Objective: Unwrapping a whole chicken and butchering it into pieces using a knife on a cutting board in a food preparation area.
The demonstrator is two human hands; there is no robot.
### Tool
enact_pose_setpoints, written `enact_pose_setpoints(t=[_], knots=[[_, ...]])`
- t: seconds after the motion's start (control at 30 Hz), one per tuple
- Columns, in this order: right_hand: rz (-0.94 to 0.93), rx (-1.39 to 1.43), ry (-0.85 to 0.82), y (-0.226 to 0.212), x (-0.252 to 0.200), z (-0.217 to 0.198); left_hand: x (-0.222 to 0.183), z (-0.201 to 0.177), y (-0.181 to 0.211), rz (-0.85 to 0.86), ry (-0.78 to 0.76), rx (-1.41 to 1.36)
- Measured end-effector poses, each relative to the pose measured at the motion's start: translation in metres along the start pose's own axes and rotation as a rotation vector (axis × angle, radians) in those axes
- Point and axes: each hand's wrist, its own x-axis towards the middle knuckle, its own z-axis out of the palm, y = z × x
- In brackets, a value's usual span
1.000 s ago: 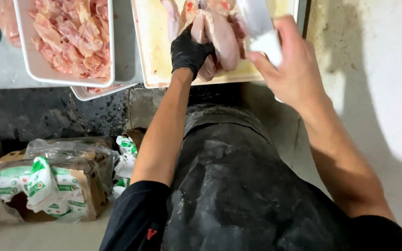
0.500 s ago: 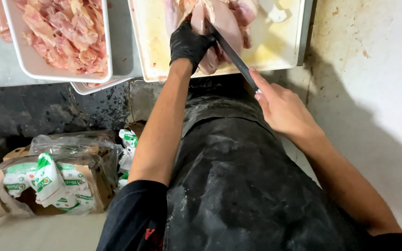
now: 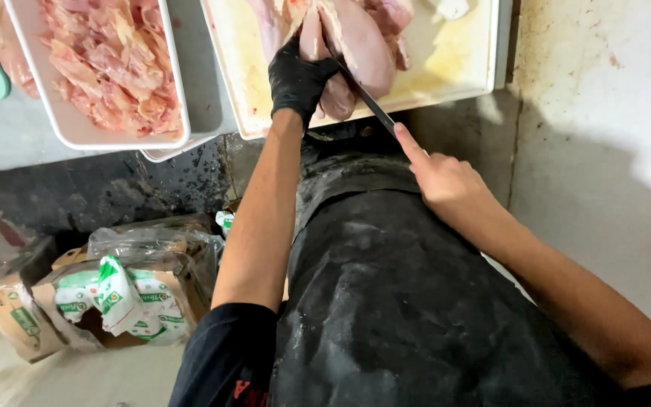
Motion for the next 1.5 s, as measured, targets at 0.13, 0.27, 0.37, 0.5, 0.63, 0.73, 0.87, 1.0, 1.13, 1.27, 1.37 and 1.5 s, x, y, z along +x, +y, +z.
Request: enact_pose_setpoints(t=[0.13, 0.27, 0.37, 0.5, 0.63, 0.73, 0.87, 1.0, 1.13, 1.27, 1.37, 1.5], knots=[[0.029, 0.083, -0.032, 0.005, -0.024, -0.014, 0.004, 0.003, -0.008, -0.044, -0.027, 0.05], [0.126, 0.208, -0.077, 0.013, -0.038, -0.033, 0.008, -0.001, 0.008, -0.114, -0.087, 0.329], [0.102, 0.509, -0.094, 0.031, -0.026, -0.029, 0.01, -0.003, 0.009, -0.11, -0.08, 0.277], [0.086, 0.815, -0.187, 0.042, -0.013, -0.02, 0.002, -0.007, 0.02, -0.189, -0.073, 0.182], [-0.091, 0.878, -0.254, 0.06, 0.005, -0.005, 0.004, -0.009, 0.019, -0.2, -0.088, 0.135], [-0.097, 0.894, -0.327, 0.061, 0.007, -0.012, 0.001, -0.009, 0.027, -0.228, -0.093, 0.11], [0.097, 0.931, -0.412, 0.044, -0.007, -0.041, 0.0, -0.01, 0.024, -0.194, -0.113, 0.078], [-0.107, 1.101, -0.384, 0.064, 0.003, -0.022, 0.007, -0.007, -0.002, -0.198, -0.072, 0.217], [-0.09, 1.151, -0.386, 0.073, 0.001, -0.02, 0.003, -0.006, 0.007, -0.171, -0.09, 0.218], [-0.111, 1.152, -0.376, 0.061, 0.007, -0.022, 0.005, -0.011, 0.004, -0.167, -0.074, 0.245], [-0.133, 1.173, -0.331, 0.064, 0.022, -0.004, -0.003, -0.007, 0.027, -0.154, -0.084, 0.254], [-0.154, 1.194, -0.276, 0.053, 0.03, -0.007, 0.0, -0.006, 0.019, -0.162, -0.087, 0.261]])
